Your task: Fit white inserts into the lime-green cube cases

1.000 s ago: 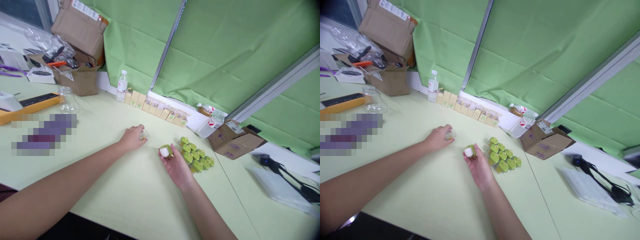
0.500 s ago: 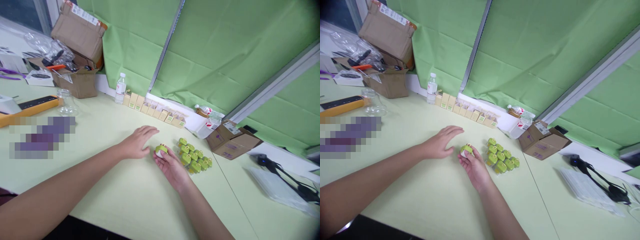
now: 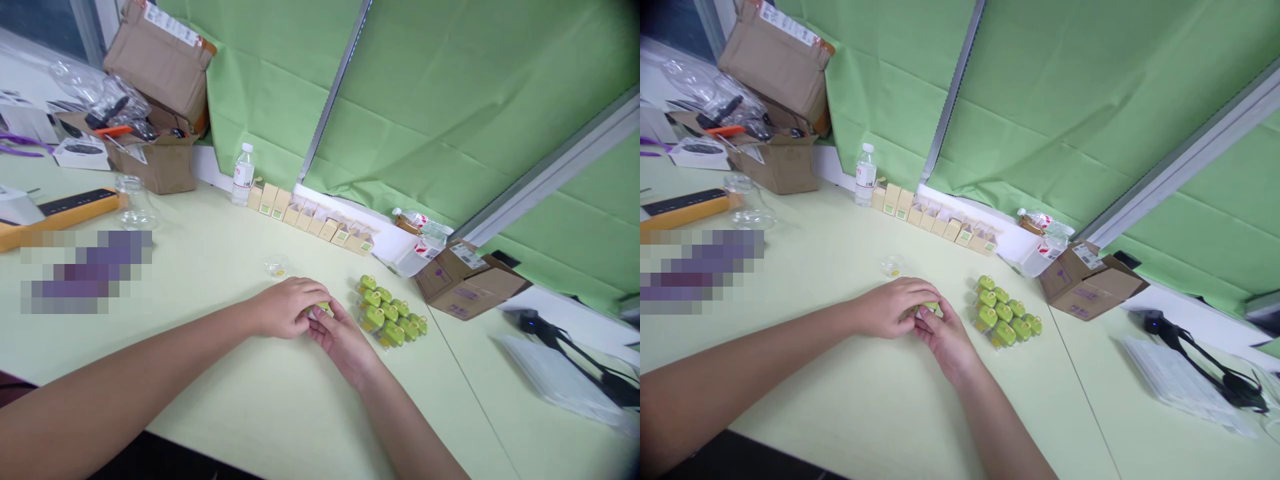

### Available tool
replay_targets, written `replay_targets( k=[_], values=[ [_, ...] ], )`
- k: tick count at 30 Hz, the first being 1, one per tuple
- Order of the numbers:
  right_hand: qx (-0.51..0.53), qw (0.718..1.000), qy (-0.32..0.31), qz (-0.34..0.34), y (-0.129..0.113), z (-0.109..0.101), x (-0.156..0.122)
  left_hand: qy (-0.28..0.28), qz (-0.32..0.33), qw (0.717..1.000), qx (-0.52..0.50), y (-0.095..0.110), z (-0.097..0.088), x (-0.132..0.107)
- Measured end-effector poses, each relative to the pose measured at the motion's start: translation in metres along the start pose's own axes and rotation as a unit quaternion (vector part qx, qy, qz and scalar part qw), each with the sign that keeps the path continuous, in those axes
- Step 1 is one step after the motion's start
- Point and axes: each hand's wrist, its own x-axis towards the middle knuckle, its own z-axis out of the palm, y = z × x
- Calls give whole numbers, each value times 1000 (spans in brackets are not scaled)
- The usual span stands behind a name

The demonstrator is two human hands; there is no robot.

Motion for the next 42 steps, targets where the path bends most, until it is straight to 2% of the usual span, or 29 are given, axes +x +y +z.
replay_targets(
  k=[5,10,19,24,28,31,33,37,42],
  values=[
    [-21,1000,3,-3,0,1,0,7,-23,999,22,4,4,1],
    [-36,999,18,-19,3,3,0,16,-12,999,44,8,8,3],
    [-38,997,67,-24,4,13,-1,5,0,1000,9,10,9,7],
    [-46,996,74,-27,4,14,1,4,3,1000,0,12,9,7],
    [-57,997,48,-28,5,10,1,7,3,1000,-8,9,9,5],
    [-58,998,8,-22,3,5,2,21,-1,1000,-10,1,8,1],
    [-57,998,4,-21,2,1,3,29,-4,1000,-10,-5,8,-2],
    [-89,993,58,-48,0,-5,7,24,-7,1000,-17,-12,10,-5],
    [-155,980,100,-76,-2,-6,8,18,2,999,-50,-10,12,-3]
  ],
)
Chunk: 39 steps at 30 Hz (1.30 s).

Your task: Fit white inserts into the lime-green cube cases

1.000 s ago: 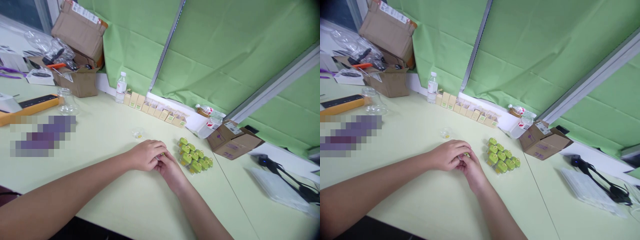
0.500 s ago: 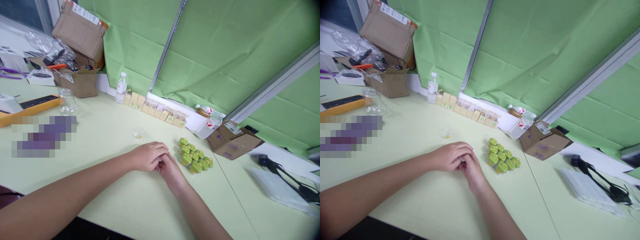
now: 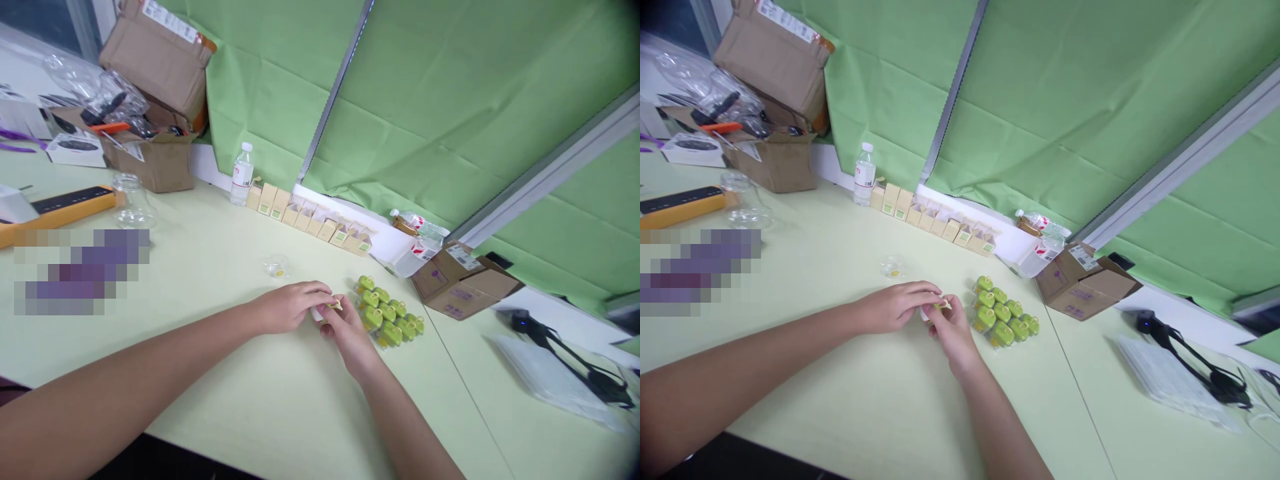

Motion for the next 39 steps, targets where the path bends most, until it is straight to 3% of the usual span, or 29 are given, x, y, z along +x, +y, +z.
replay_targets(
  k=[6,10,12,13,15,20,24,28,32,39],
  values=[
    [-104,993,48,-30,-10,-10,6,32,-42,999,-6,-3,-1,0],
    [-195,972,107,-75,-39,-32,24,42,-99,994,8,-13,0,-3],
    [-329,927,152,-97,-57,-46,42,29,-114,993,10,-19,-1,-5],
    [-415,889,170,-99,-66,-53,53,24,-118,993,10,-21,-1,-5],
    [-593,781,172,-92,-79,-66,77,17,-122,992,12,-24,-1,-6],
    [-679,723,104,-70,-81,-85,138,-4,-102,994,33,-28,-1,-6],
    [-722,688,40,-61,-70,-93,165,-13,-105,993,43,-33,-3,-4],
    [-732,679,-2,-50,-66,-101,172,-19,-111,993,39,-34,-4,-3],
    [-716,696,-33,-43,-68,-103,168,-27,-109,993,38,-33,-2,-2],
    [-676,734,-47,-56,-67,-82,150,-20,-114,993,27,-32,-1,-4]
  ],
)
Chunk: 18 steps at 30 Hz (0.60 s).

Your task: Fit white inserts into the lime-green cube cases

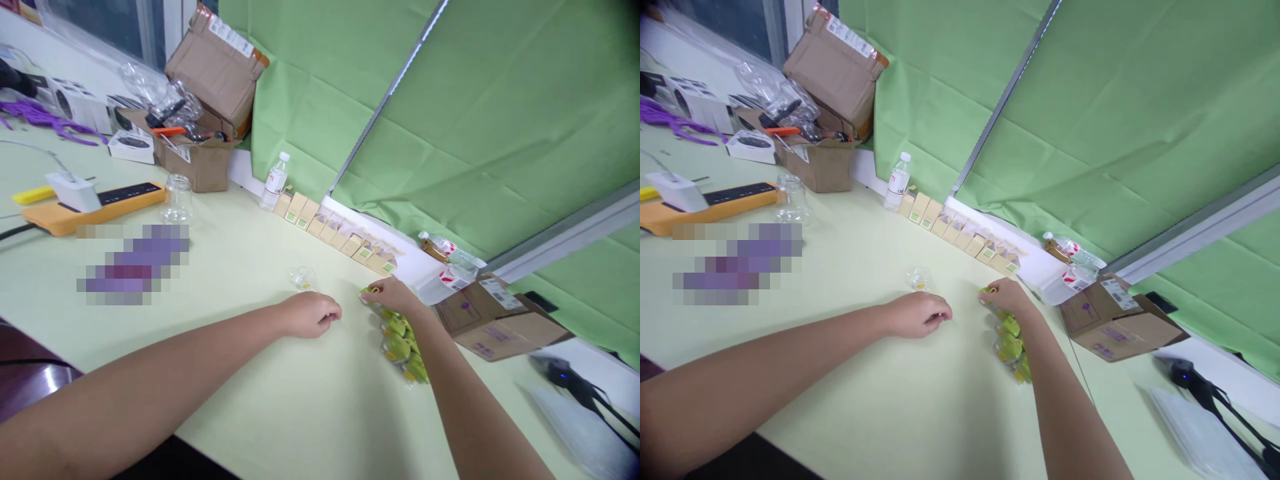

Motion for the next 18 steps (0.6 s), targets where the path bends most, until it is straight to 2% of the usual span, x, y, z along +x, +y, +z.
replay_targets(
  k=[5,9,10,12,15,18],
  values=[
    [60,998,7,-11,-26,1,-20,10,-3,1000,-22,1,-1,-2],
    [144,989,26,-9,-38,-20,-43,21,-10,999,-32,0,-2,-2],
    [243,969,48,-6,-40,-27,-50,24,-14,999,-34,0,-2,-2],
    [448,891,65,-16,-44,-40,-62,34,-23,998,-38,-1,-3,-2],
    [519,852,68,-21,-52,-44,-81,52,-38,997,-50,-1,-3,-2],
    [569,820,61,-12,-65,-23,-100,68,-50,994,-66,0,-3,0]
  ],
)
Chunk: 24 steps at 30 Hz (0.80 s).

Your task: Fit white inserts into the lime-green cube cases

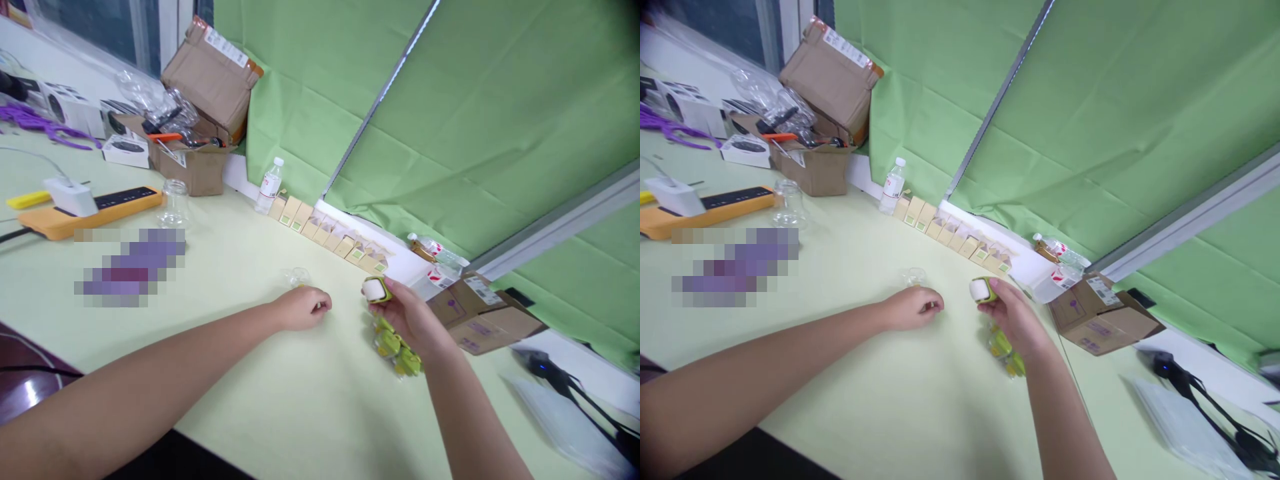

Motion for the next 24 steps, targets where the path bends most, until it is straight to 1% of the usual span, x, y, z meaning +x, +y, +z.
replay_targets(
  k=[2,4,6,8,11,13,17,20,24],
  values=[
    [118,990,-20,74,17,16,-14,11,-7,1000,-10,2,0,1],
    [205,968,-44,140,38,32,-24,18,-11,1000,-17,6,-1,2],
    [268,946,-52,177,58,43,-31,21,-12,999,-35,11,-2,1],
    [305,930,-54,199,73,50,-33,22,-20,997,-67,16,-2,0],
    [307,931,-44,192,84,52,-34,5,-42,992,-115,22,0,-2],
    [303,936,-25,178,85,52,-34,-8,-59,989,-136,25,4,-2],
    [309,936,-1,167,83,53,-36,-11,-92,980,-177,24,12,-2],
    [316,934,4,170,82,54,-38,-28,-94,973,-210,21,12,0],
    [324,931,7,169,82,53,-38,-46,-91,968,-228,19,8,0]
  ],
)
